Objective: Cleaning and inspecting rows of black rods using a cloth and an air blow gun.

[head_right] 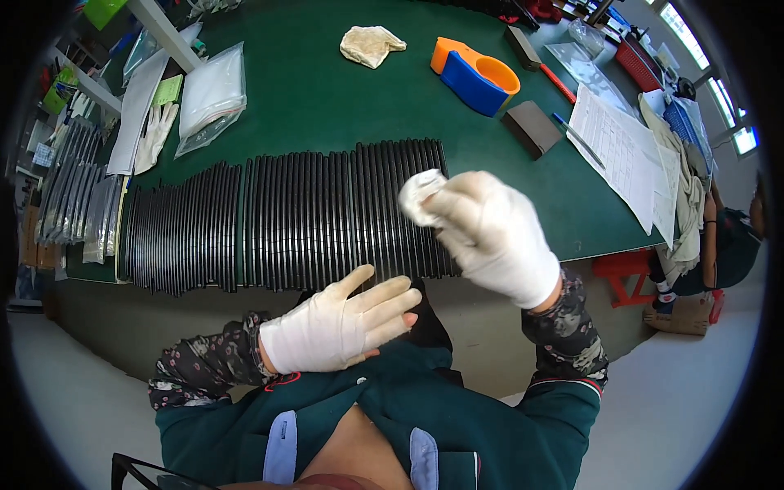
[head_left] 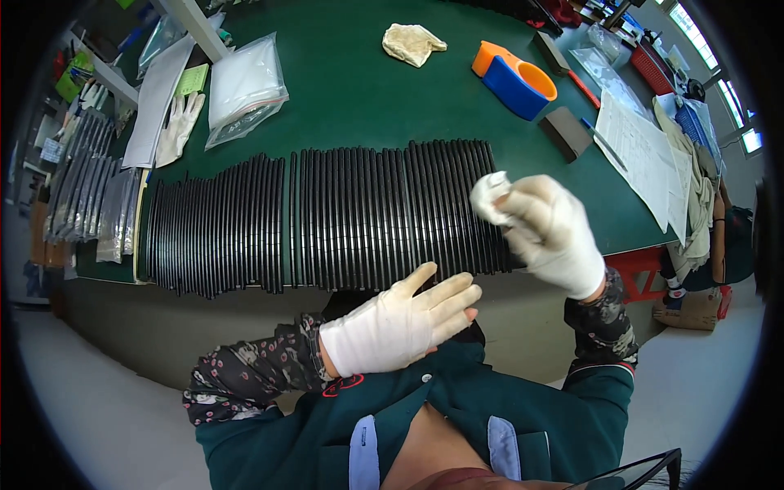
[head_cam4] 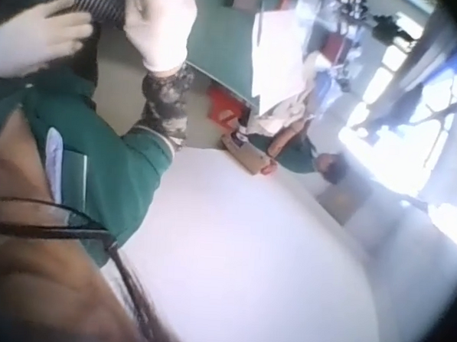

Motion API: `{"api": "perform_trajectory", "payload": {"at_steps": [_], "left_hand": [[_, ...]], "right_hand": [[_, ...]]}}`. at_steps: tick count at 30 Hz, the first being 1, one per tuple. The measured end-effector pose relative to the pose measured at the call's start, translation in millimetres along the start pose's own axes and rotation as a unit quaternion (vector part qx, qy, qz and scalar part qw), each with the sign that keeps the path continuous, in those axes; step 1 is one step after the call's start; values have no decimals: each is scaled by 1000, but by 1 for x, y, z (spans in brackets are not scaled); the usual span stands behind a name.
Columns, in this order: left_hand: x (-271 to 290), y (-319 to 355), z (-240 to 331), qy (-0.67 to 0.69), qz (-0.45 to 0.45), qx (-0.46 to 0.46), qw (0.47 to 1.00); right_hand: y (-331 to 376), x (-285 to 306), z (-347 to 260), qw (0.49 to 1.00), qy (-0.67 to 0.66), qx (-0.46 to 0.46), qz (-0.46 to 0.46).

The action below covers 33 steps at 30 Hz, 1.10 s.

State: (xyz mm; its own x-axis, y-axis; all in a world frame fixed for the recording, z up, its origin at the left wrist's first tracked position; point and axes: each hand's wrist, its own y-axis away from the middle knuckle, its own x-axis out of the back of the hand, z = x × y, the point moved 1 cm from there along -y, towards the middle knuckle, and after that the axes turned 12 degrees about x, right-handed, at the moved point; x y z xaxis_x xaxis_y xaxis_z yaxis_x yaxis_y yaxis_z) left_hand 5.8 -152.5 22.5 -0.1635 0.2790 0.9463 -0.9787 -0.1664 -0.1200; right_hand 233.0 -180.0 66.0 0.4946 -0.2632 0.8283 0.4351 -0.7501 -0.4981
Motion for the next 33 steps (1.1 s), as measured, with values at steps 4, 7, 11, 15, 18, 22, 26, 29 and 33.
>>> {"api": "perform_trajectory", "payload": {"at_steps": [4,7,11,15,18,22,26,29,33], "left_hand": [[-16,4,-3,5,73,77,994],[-35,7,-6,-16,149,72,986],[-46,10,-2,-9,198,99,975],[-49,8,-3,-4,191,97,977],[-50,9,-5,42,182,89,978],[-55,10,-8,19,204,71,976],[-62,12,-7,27,211,59,975],[-57,4,-8,25,270,54,961],[-59,8,-10,30,242,55,968]], "right_hand": [[9,-30,-17,979,-57,105,-168],[10,-29,-8,972,-118,110,-173],[1,-38,3,962,-57,104,-247],[-33,-59,42,977,15,66,-205],[-40,-62,34,980,-18,109,-163],[-23,-47,-9,944,-200,162,-207],[-33,-56,14,955,-114,164,-219],[-63,-72,46,977,-5,114,-178],[-53,-71,27,967,-83,172,-168]]}}
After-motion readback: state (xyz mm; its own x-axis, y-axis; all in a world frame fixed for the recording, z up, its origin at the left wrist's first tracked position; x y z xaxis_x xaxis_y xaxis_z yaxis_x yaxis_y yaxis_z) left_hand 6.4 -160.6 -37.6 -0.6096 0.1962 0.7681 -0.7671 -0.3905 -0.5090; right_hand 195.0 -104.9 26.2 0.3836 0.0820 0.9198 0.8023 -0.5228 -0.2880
